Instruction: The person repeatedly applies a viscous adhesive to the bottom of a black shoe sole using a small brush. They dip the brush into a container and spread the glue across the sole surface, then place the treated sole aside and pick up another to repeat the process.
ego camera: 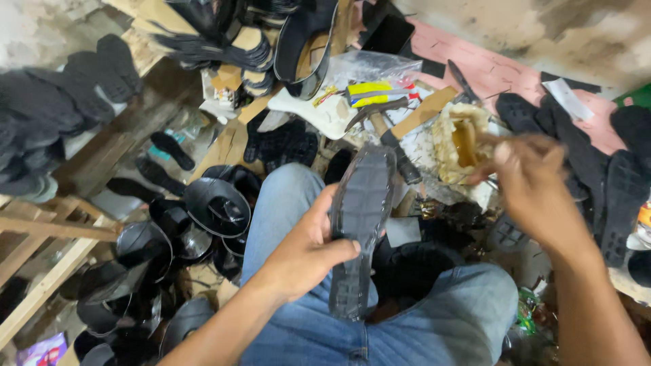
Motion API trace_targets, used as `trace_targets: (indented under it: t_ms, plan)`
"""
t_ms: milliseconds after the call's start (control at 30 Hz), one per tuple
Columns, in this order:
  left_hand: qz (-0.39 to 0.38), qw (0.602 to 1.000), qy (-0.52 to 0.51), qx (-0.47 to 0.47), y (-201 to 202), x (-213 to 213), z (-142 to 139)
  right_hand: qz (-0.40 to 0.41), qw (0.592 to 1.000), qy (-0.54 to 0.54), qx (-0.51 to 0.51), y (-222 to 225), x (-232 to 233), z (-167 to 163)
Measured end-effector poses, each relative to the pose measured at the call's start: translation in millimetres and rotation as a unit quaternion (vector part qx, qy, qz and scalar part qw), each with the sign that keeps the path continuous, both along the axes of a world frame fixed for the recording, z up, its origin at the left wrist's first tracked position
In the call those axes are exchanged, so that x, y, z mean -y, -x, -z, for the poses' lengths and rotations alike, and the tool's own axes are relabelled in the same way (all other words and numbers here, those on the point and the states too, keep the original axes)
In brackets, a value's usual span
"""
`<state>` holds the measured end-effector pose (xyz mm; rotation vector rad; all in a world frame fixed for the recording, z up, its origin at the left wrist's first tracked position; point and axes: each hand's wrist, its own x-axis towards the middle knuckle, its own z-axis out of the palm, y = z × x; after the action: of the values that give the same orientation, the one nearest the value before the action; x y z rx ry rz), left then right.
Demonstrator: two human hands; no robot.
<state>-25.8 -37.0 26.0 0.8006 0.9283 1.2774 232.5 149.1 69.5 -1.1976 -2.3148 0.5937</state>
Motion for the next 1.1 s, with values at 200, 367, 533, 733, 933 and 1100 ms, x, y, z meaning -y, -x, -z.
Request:
trace_targets:
  t_ms: [200,367,533,733,933,1100]
  plan:
    - [0.062,0.997,-0.029,0.028,-10,-5,-11,-0.159,0.978,-0.131,-0.022,26,81,-12]
    - [0.08,0.989,-0.041,0.116,-7,-2,-18,-0.075,0.949,-0.27,0.147,33,93,-7]
    - [0.126,0.99,-0.046,0.045,-8,3,-19,-0.041,0.926,-0.339,0.159,38,92,1]
    - [0.09,0.995,0.003,0.052,-10,2,-18,-0.137,0.908,-0.37,0.142,37,96,8]
    - [0.021,0.994,-0.037,0.103,-9,1,-17,-0.111,0.948,-0.28,0.1,29,101,8]
    - [0.069,0.995,-0.017,0.071,-12,1,-16,-0.052,0.955,-0.261,0.129,34,102,11]
